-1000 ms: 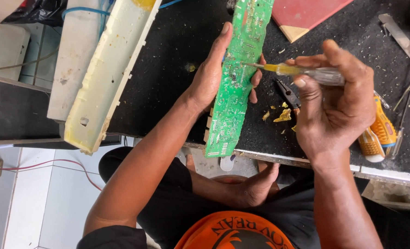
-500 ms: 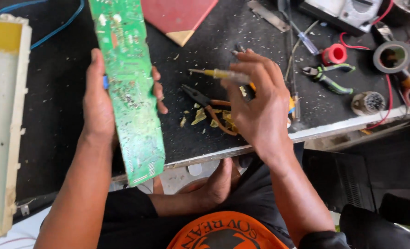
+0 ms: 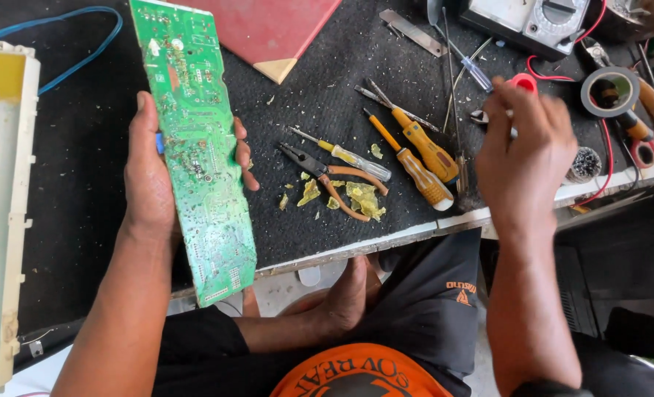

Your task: The person uses a screwdriver to scrape and clean the surface of a green circuit board, removing debris and residue. They flip the board over to work on both sides and inspect the components.

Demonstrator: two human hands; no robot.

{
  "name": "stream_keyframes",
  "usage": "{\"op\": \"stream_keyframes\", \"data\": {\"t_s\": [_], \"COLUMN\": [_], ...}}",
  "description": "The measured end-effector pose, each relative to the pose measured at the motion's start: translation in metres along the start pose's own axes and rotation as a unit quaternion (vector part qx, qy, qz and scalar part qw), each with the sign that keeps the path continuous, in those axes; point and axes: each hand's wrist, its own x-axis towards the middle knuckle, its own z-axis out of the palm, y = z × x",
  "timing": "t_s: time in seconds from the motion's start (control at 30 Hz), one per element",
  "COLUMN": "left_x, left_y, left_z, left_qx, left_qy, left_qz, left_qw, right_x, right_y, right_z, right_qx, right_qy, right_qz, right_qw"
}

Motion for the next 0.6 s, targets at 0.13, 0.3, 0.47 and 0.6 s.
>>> {"op": "stream_keyframes", "data": {"t_s": [0.13, 0.3, 0.47, 0.6], "left_x": [-0.001, 0.001, 0.001, 0.002], "left_y": [0.000, -0.001, 0.000, 0.000], "left_z": [0.001, -0.004, -0.007, -0.007], "left_qx": [-0.004, -0.016, 0.010, 0.007], "left_qy": [-0.002, -0.004, -0.020, -0.028], "left_qz": [0.002, -0.006, 0.011, 0.009], "left_qw": [1.000, 1.000, 1.000, 1.000], "right_x": [0.026, 0.036, 0.034, 0.039], "right_y": [0.041, 0.066, 0.071, 0.052], "right_z": [0.023, 0.028, -0.014, -0.034], "right_qx": [-0.110, -0.138, -0.058, 0.232], "right_qy": [-0.060, -0.100, -0.040, -0.032], "right_qz": [-0.034, -0.070, -0.033, 0.085], "right_qw": [0.992, 0.983, 0.997, 0.968]}}
